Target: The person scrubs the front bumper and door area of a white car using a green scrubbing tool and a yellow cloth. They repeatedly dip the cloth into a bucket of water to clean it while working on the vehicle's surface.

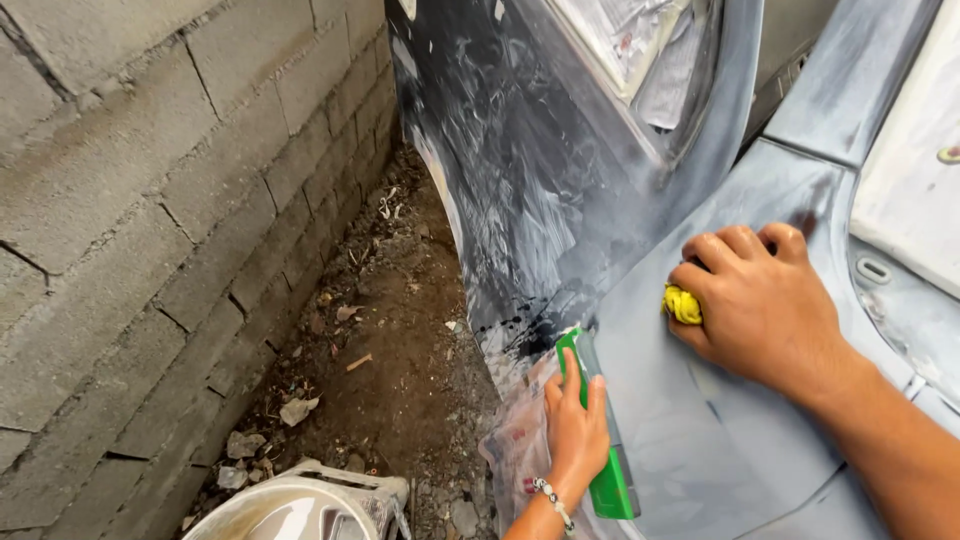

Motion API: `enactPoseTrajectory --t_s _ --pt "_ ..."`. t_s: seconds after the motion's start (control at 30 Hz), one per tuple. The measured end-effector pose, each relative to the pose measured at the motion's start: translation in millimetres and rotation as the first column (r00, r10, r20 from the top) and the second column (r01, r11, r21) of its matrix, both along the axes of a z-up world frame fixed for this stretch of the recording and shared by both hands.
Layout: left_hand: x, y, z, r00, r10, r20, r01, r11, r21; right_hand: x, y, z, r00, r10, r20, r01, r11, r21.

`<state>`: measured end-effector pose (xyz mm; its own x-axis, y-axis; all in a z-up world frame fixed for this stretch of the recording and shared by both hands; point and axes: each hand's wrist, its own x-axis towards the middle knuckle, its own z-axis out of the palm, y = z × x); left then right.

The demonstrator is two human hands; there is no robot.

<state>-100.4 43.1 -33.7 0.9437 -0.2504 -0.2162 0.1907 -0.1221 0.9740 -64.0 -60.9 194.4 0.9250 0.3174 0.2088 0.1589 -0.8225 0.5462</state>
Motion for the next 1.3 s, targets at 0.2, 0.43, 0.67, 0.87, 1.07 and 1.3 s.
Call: enactPoseTrajectory --t_s 0.2,0.43,0.67,0.87,1.07,1.3 --pt "-46.9 -43.8 -119.2 0.845 0.037 0.533 -0.112 0.988 0.11 3.3 -3.5 -2.1 1.0 -0.014 -0.018 0.014 1.0 0.016" --pt "7.2 -5.1 -35.3 0.984 0.035 0.176 -0.062 0.987 0.149 6.6 -6.7 -5.0 0.999 -0.017 -0.028 0.018 1.0 0.018" --pt "23.2 -3.1 -21.3 0.99 -0.004 0.138 -0.009 0.996 0.093 3.0 -13.5 -11.6 1.0 0.015 -0.025 -0.014 1.0 0.022" --pt "46.7 -8.6 1.8 0.988 -0.104 0.116 0.09 0.989 0.12 -0.7 -2.2 -4.1 0.997 -0.029 -0.073 0.031 0.999 0.016" --pt "36.0 -10.1 21.1 0.957 -0.04 0.288 0.023 0.998 0.062 9.0 -17.5 -15.5 1.0 0.025 -0.01 -0.025 1.0 -0.002" --pt "20.0 -19.0 34.7 0.875 0.03 0.482 -0.11 0.984 0.139 5.6 -20.0 -16.9 1.0 -0.022 -0.013 0.023 1.0 0.011"
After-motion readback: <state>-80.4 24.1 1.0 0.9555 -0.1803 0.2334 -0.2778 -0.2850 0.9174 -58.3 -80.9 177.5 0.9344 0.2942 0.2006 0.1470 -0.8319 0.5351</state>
